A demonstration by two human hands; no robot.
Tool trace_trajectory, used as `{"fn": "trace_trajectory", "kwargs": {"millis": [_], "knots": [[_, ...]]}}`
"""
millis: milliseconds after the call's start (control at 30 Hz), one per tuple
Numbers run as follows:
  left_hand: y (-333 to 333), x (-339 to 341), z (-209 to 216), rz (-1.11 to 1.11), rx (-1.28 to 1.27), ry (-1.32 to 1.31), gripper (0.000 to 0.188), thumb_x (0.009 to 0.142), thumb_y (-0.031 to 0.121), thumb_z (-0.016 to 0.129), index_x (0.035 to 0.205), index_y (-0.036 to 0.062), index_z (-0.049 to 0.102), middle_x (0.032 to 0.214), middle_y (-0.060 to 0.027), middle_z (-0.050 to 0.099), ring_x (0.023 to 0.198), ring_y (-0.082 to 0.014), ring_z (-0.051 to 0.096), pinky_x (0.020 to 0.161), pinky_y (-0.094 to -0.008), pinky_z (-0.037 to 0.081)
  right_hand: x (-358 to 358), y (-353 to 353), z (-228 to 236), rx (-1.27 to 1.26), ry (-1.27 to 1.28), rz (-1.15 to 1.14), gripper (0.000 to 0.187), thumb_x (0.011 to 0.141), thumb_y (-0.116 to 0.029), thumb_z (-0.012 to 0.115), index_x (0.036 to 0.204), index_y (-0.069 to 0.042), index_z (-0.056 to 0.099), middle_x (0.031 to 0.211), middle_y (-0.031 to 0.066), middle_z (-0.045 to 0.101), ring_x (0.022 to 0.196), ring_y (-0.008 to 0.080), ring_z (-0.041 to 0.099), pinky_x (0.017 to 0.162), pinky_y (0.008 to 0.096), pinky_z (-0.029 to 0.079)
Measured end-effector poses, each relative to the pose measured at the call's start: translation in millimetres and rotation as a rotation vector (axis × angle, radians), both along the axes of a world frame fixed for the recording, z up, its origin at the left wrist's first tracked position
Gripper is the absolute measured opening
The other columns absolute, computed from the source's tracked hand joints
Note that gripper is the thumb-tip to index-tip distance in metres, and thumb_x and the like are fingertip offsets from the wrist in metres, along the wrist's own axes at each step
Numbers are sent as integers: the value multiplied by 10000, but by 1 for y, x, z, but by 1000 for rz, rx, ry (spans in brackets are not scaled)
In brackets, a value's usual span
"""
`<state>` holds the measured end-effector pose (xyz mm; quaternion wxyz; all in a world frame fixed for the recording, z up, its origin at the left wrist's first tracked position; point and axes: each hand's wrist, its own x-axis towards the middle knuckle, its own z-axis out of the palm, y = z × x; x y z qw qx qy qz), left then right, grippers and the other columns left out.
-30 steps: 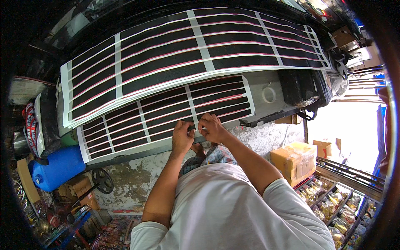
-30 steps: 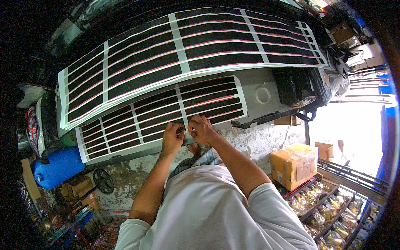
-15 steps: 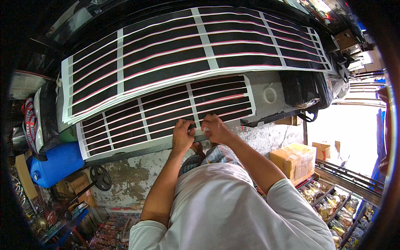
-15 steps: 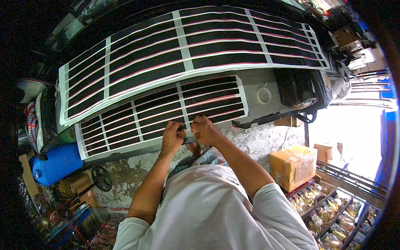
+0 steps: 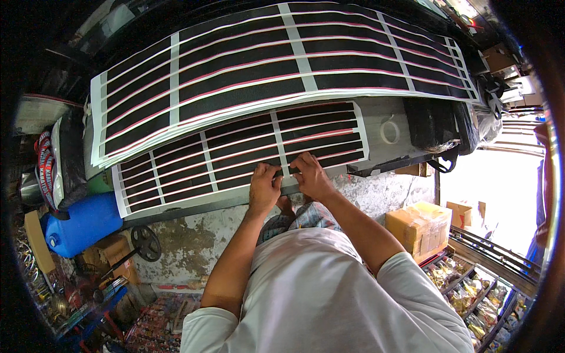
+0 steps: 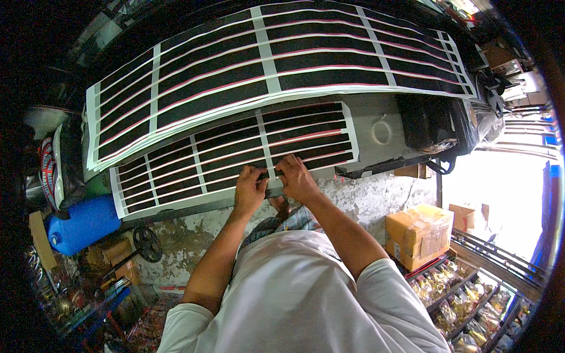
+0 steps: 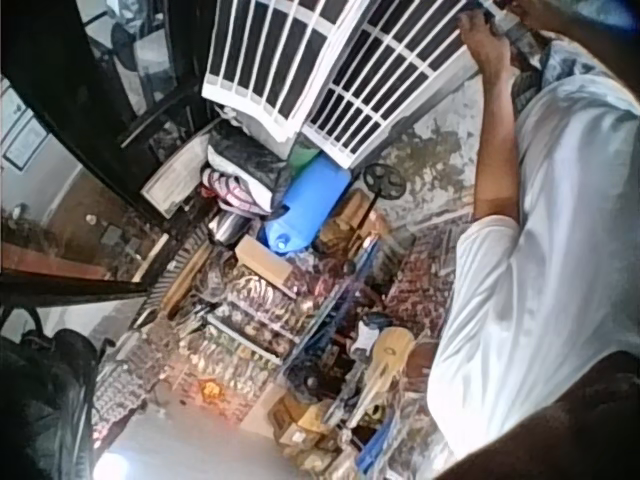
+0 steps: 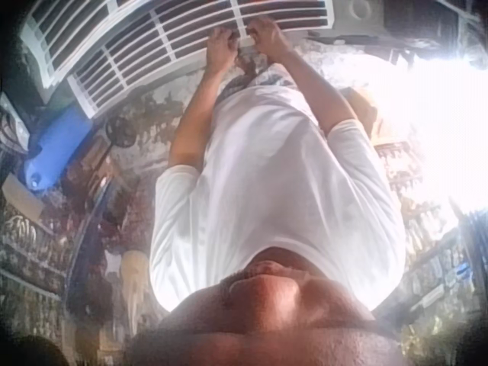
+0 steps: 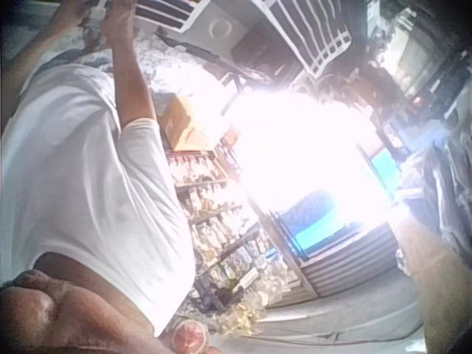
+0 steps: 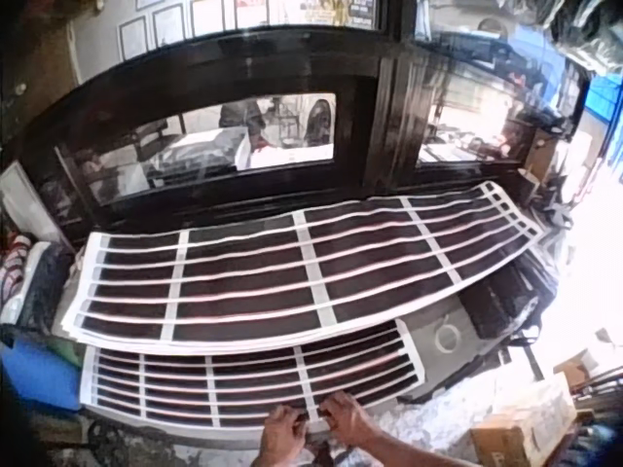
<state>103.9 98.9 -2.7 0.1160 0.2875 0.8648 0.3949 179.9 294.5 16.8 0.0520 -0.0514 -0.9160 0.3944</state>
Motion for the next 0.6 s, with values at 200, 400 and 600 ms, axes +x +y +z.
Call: {"fn": "trace_trajectory", "kwargs": {"millis": [200, 400, 600], "knots": [[0, 1, 6, 24, 9, 4, 295, 930, 21, 811, 1220, 21, 758, 1117, -164, 612, 975, -352, 714, 769, -416, 665, 1, -1, 2, 4, -17, -15, 417, 782, 73, 754, 1176, -50, 695, 1204, 163, 602, 1183, 420, 604, 1050, 528, 516], [2, 3, 8, 38, 29, 41, 308, 922, 58, 818, 1224, 29, 765, 1102, -155, 625, 990, -361, 686, 814, -466, 591, 2, 0, 3, -7, 0, -3, 399, 784, 68, 766, 1159, -52, 701, 1187, 160, 594, 1177, 412, 603, 1045, 523, 513], [2, 4, 10, 29, -10, 52, 295, 929, 79, 815, 1214, 27, 760, 1111, -154, 629, 1007, -355, 683, 830, -467, 590, 1, 1, 1, -19, 20, -16, 372, 797, 60, 776, 1144, -55, 702, 1167, 158, 592, 1168, 409, 604, 1038, 527, 511]]}}
